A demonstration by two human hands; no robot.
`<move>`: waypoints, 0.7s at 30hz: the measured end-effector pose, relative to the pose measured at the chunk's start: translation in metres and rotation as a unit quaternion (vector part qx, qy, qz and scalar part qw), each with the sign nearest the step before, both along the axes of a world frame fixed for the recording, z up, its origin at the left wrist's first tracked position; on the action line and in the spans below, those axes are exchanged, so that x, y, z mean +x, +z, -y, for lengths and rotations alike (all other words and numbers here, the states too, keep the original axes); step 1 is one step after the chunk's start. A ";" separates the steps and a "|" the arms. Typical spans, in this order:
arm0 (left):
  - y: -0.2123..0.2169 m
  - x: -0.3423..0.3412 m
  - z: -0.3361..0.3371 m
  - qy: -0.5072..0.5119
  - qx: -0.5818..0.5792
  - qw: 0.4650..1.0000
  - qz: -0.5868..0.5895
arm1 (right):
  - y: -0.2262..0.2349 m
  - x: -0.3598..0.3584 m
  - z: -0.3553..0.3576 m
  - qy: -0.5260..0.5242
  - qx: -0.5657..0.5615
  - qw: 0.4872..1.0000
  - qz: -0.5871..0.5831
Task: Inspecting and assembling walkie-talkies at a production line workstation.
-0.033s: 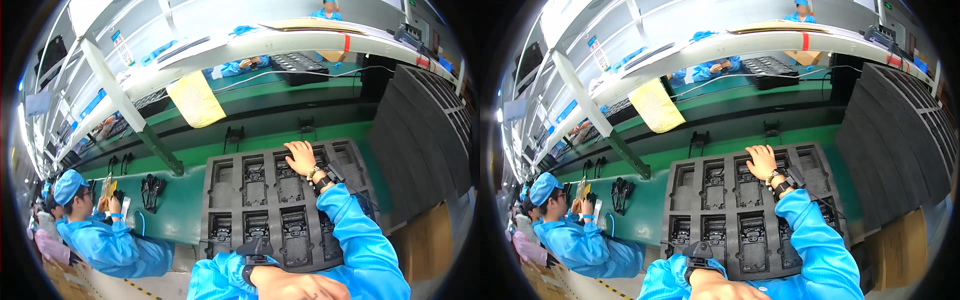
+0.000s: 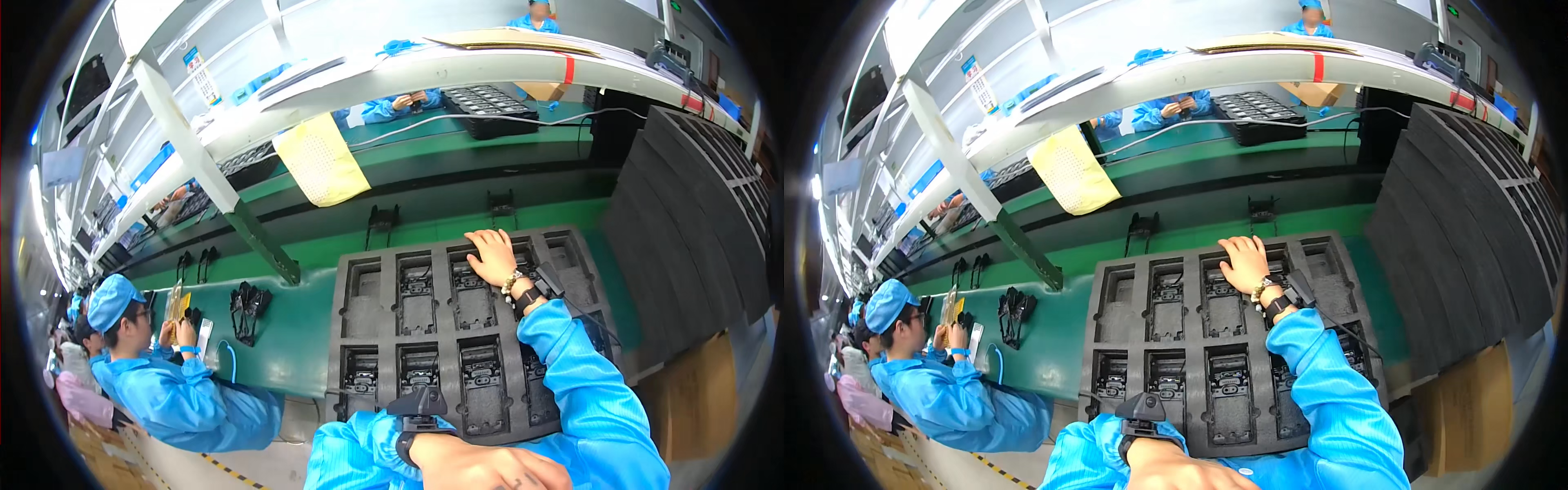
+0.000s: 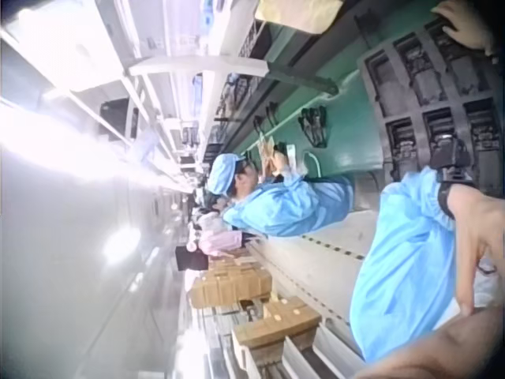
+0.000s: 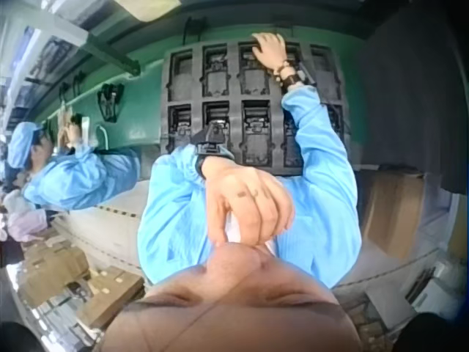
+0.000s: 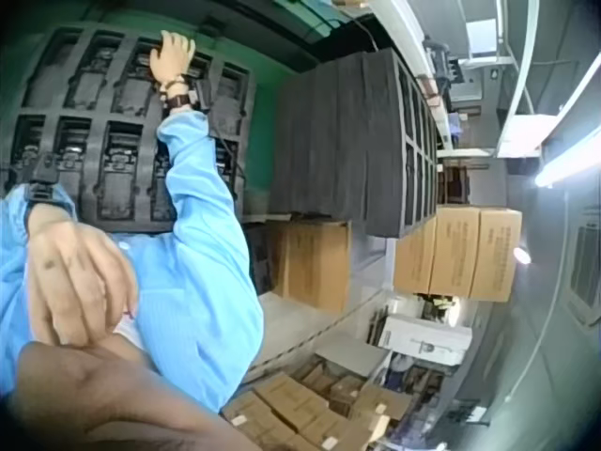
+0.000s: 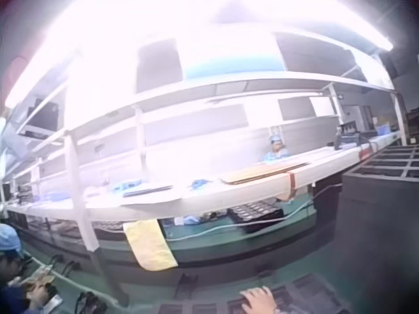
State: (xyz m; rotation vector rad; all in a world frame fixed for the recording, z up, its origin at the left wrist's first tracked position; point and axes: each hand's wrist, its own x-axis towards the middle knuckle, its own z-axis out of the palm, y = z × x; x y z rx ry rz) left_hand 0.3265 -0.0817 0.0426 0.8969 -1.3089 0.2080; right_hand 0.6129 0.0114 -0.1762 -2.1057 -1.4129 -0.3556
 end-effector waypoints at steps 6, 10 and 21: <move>0.001 -0.003 0.001 -0.003 -0.008 1.000 0.002 | 0.003 -0.005 0.000 0.001 -0.001 1.000 -0.006; 0.000 -0.002 0.001 0.005 -0.013 1.000 0.001 | 0.002 -0.001 0.000 -0.003 -0.011 1.000 -0.005; -0.004 -0.005 0.002 -0.015 -0.014 1.000 -0.013 | 0.005 -0.003 0.001 0.001 -0.017 1.000 -0.016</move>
